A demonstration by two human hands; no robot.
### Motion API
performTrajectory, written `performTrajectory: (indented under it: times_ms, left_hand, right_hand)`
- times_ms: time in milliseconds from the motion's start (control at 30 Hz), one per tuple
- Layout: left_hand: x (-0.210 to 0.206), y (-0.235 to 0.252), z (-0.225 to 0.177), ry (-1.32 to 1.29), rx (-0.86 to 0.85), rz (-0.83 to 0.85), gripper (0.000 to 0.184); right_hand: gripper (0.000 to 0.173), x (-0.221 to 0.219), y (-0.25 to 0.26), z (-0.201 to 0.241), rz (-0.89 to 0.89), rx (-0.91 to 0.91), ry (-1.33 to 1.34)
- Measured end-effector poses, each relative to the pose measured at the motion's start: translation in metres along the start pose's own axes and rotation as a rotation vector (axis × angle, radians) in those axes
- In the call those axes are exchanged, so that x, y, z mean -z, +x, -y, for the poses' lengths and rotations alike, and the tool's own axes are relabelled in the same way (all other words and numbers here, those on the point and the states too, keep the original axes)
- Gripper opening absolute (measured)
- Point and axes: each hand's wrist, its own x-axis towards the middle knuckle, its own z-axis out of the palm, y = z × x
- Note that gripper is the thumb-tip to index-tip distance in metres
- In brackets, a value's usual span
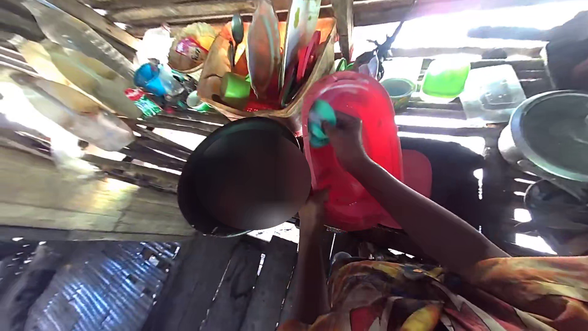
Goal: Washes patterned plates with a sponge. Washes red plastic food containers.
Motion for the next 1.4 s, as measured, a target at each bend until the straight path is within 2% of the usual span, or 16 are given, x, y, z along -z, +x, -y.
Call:
performTrajectory:
  times_ms: [100, 233, 300, 400, 467, 533, 600, 667, 733, 900, 967, 1067, 1133, 1267, 1367, 1400]
  left_hand:
    - [0.019, 0.01, 0.006, 0.101, -0.118, -0.01, 0.083]
    - [0.029, 0.018, 0.005, 0.197, -0.331, -0.002, 0.084]
    - [0.023, 0.022, 0.005, 0.108, -0.351, -0.067, 0.08]
    - [0.018, 0.019, 0.002, 0.023, -0.271, -0.093, 0.082]
    - [0.016, 0.019, 0.002, 0.001, -0.276, -0.019, 0.079]
    - [0.01, 0.021, 0.004, -0.01, -0.301, 0.05, 0.077]
    - [-0.001, 0.023, 0.004, 0.044, -0.291, 0.041, 0.074]
    - [-0.005, 0.026, 0.008, 0.119, -0.318, 0.021, 0.072]
    - [0.001, 0.032, 0.011, 0.174, -0.385, 0.024, 0.07]
    - [0.008, 0.025, 0.006, 0.323, -0.346, 0.064, 0.068]
    - [0.004, 0.018, 0.004, 0.35, -0.29, 0.076, 0.074]
    - [-0.002, 0.009, 0.002, 0.371, -0.208, 0.09, 0.081]
    - [-0.005, 0.01, 0.002, 0.358, -0.222, 0.071, 0.082]
    - [0.003, 0.018, 0.002, 0.364, -0.344, 0.073, 0.073]
    - [0.009, 0.023, 0.015, 0.306, -0.338, 0.052, 0.069]
    - [0.012, 0.023, 0.018, 0.277, -0.322, 0.062, 0.067]
  right_hand:
    - [0.013, 0.011, -0.028, -0.002, 0.498, 0.088, -0.152]
    - [0.016, 0.034, -0.063, 0.004, 1.158, -0.027, -0.774]
    - [0.021, 0.055, -0.048, 0.0, 1.28, -0.05, -1.117]
    - [0.008, 0.083, -0.006, -0.024, 0.844, 0.255, -1.219]
    - [0.021, 0.069, 0.023, 0.019, 0.523, 0.157, -1.124]
    - [0.031, 0.047, 0.035, 0.043, 0.134, 0.108, -0.813]
    - [0.025, 0.022, 0.026, 0.031, -0.08, 0.157, -0.455]
    - [0.016, 0.006, -0.002, 0.018, -0.035, 0.174, -0.227]
    - [0.017, 0.009, -0.03, 0.011, 0.157, 0.229, -0.178]
    - [0.016, 0.051, -0.036, 0.018, 0.788, 0.608, -0.612]
    - [0.017, 0.061, -0.01, 0.035, 0.638, 0.594, -0.789]
    - [0.025, 0.046, 0.01, 0.052, 0.132, 0.313, -0.735]
    - [0.021, 0.028, -0.003, 0.048, 0.063, 0.193, -0.608]
    - [0.005, 0.02, -0.056, 0.008, 0.351, 0.308, -0.482]
    - [0.009, 0.044, -0.05, -0.001, 0.81, 0.598, -0.765]
    - [0.013, 0.052, -0.037, -0.001, 0.87, 0.726, -0.822]
